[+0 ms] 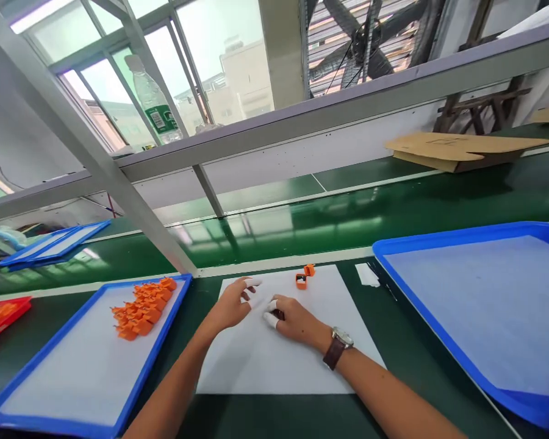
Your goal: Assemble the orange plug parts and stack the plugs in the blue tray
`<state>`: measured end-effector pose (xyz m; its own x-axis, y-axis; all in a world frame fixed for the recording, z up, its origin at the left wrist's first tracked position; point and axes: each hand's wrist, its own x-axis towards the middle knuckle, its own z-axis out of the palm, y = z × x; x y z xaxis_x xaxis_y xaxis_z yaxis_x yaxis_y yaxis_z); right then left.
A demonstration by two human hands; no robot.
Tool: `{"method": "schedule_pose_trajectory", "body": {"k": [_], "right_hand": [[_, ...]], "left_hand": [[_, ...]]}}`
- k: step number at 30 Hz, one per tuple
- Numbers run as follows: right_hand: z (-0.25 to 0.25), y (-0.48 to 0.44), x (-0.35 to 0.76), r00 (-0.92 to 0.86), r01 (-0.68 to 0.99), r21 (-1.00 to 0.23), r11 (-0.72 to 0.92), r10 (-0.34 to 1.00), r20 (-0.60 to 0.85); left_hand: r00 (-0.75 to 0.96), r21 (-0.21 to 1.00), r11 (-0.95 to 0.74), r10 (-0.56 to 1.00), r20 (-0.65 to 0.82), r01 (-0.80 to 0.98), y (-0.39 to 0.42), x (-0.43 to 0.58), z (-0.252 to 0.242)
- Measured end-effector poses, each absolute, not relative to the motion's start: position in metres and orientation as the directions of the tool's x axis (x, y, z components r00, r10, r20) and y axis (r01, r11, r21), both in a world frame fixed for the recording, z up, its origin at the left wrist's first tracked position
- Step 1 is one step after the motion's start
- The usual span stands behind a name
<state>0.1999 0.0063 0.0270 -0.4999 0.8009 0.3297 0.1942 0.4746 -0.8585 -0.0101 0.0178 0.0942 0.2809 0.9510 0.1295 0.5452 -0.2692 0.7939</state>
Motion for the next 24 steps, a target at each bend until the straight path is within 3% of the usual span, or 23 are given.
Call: {"method": "schedule_pose_trajectory", "body": {"k": [6, 12, 17, 20, 24], "right_hand": [[0.023, 0.009, 0.201, -0.487, 0.228, -0.855, 0.466, 0.815, 0.314], [0.023, 0.012, 0.202, -0.425, 0.115, -0.904, 0.411, 0.843, 0.329], [0.022, 0.028, 0.201, -0.376, -0.091, -0.978, 0.188, 0.903, 0.209], [0.024, 0.037, 0.203, -0.347, -0.221, -0.974, 0.038, 0.931, 0.115], [0.031, 0.035, 0.208, -0.377, -0.397, -0.907, -0.139, 0.926, 0.023]], "left_hand": [[0.382, 0.847, -0.247, 0.923, 0.056, 0.471, 0.083, 0.097, 0.081], [0.397, 0.859, -0.256, 0.915, 0.068, 0.444, 0.08, 0.107, 0.093], [0.408, 0.968, -0.124, 0.912, 0.025, 0.219, 0.034, 0.061, 0.121], [0.428, 0.933, -0.132, 0.904, -0.026, 0.336, 0.015, 0.035, 0.115], [0.266, 0.882, -0.139, 0.964, 0.016, 0.45, 0.006, 0.021, 0.082]]}}
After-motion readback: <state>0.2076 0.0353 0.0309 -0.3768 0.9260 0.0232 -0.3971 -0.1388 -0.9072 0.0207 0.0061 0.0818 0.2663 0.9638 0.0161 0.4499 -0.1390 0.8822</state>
